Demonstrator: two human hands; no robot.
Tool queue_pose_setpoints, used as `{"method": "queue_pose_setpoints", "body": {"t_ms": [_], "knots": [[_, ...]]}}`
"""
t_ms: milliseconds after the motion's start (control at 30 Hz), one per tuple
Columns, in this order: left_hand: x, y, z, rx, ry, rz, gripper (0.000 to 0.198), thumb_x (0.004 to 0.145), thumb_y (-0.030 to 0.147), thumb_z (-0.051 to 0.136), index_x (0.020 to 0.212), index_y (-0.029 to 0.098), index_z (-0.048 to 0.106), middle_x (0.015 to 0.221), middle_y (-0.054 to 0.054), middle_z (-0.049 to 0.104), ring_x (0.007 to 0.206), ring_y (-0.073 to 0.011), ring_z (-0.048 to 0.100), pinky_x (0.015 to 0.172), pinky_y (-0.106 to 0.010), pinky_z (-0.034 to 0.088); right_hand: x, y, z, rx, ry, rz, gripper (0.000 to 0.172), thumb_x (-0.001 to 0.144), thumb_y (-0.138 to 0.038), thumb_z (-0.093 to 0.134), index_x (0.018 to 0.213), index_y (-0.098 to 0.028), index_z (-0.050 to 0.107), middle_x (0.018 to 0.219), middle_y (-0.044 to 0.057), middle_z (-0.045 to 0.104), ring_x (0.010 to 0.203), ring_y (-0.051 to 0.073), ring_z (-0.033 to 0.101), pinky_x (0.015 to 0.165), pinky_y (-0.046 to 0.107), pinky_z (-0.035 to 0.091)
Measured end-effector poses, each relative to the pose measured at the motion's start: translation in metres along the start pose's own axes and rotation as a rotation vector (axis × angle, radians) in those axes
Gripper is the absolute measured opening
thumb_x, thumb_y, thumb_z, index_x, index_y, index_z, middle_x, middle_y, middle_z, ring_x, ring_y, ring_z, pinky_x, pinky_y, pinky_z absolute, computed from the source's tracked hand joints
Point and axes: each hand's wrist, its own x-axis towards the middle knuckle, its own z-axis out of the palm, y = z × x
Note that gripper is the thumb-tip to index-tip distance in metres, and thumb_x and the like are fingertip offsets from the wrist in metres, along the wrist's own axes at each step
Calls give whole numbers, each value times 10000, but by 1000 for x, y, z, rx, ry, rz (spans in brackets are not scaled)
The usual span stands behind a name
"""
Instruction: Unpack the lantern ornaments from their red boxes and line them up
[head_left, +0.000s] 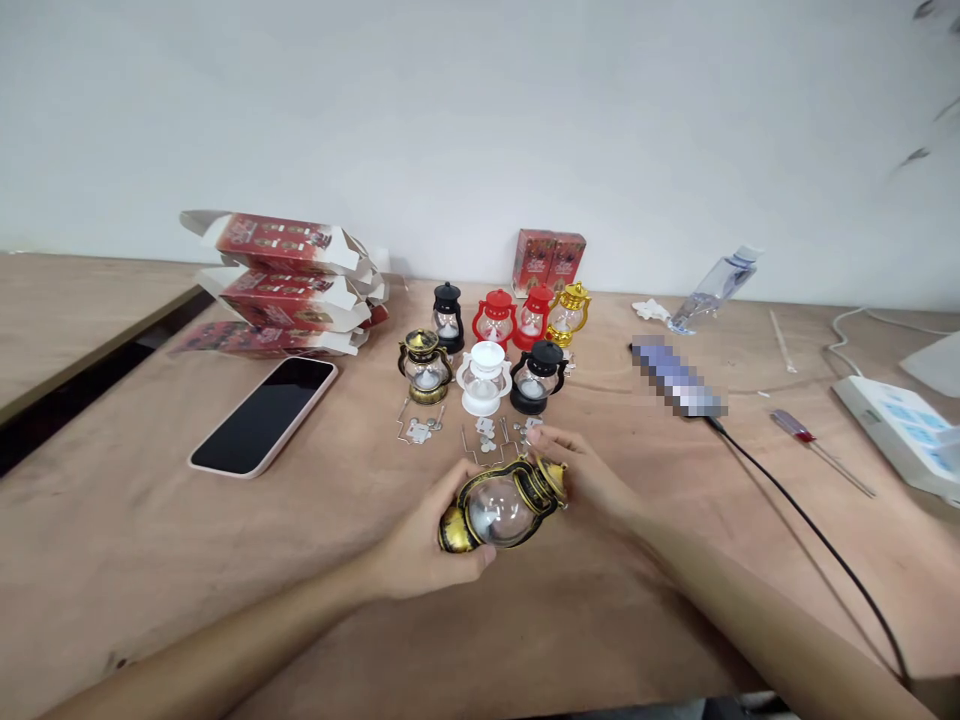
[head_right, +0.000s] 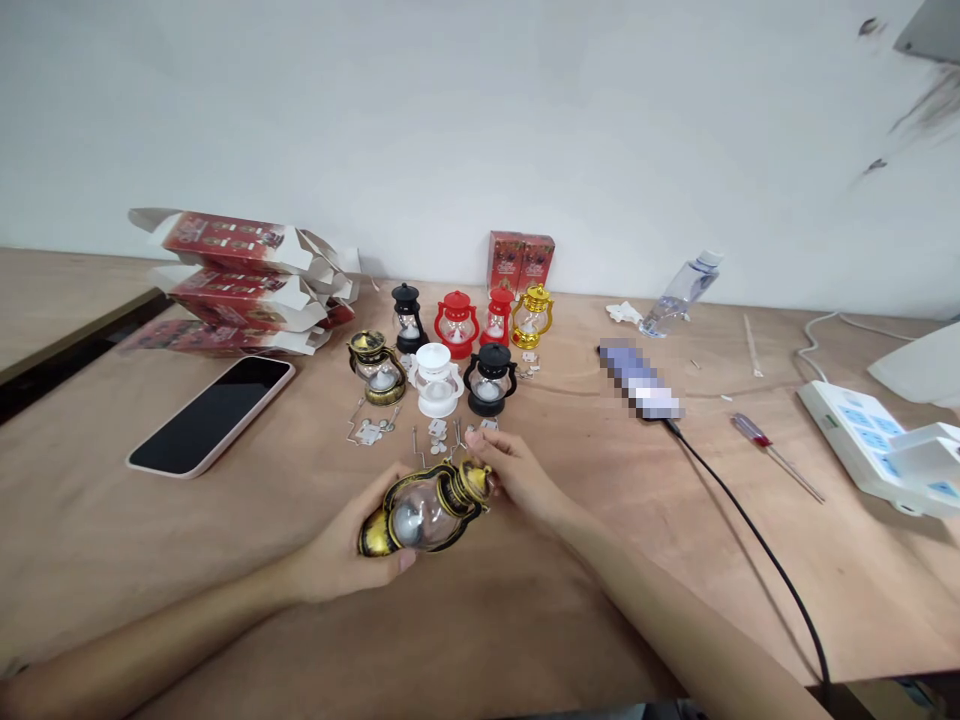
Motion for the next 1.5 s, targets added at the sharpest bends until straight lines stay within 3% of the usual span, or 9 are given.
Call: {"method": "queue_pose_setpoints", "body": {"t_ms": [167,267,400,600,867,1100,1333,1500], "knots": [[0,7,1,129,-51,-5,422,717,304,653,1068,177,457,966,-23,584,848,-165,562,733,-260,436,-6,18,10,52,-23,-87,546,723,-642,596,516,-182,387,471,-69,343,443,54,268,446,223,214],[-1,8,2,165,-64,-2,437,733,345,657,1089,184,460,957,-19,600,824,-165,577,718,-264,441,-7,20,10,55,38,-131,615,697,-670,595,456,-198,285,426,-77,252,418,45,199,428,232,167],[-2,10,3,185,-37,-46,410,730,368,654,1045,178,470,908,-17,619,785,-164,577,689,-265,441,-7,23,12,156,164,-102,614,705,-646,602,469,-212,237,416,-79,234,402,41,175,415,234,139],[0,13,5,136,-13,-48,377,721,351,645,1016,171,493,910,-24,634,797,-166,584,700,-261,453,-8,22,13,279,169,-66,593,691,-606,638,504,-220,228,429,-93,183,408,44,157,421,234,141],[0,10,5,118,-4,-22,389,720,360,655,1023,174,496,896,-24,636,776,-167,590,679,-252,457,-8,18,16,248,142,-8,566,682,-620,617,500,-220,260,403,-80,260,399,54,191,420,243,157],[-1,10,4,148,-40,19,438,736,364,662,1088,174,484,962,-43,640,809,-171,596,704,-254,460,-10,10,19,294,47,73,621,630,-614,683,480,-224,224,424,-90,187,408,57,177,429,246,148],[-2,8,5,207,-73,60,488,724,430,676,1098,174,496,991,-57,645,838,-186,608,725,-265,463,-8,24,18,210,-162,25,627,732,-611,612,434,-210,234,441,-83,188,422,49,161,450,252,140],[-2,9,5,207,-68,44,495,720,444,676,1099,176,504,990,-54,653,841,-186,613,730,-266,467,-5,30,18,253,-135,-44,661,723,-619,612,427,-207,188,426,-91,163,395,37,158,427,247,136]]}}
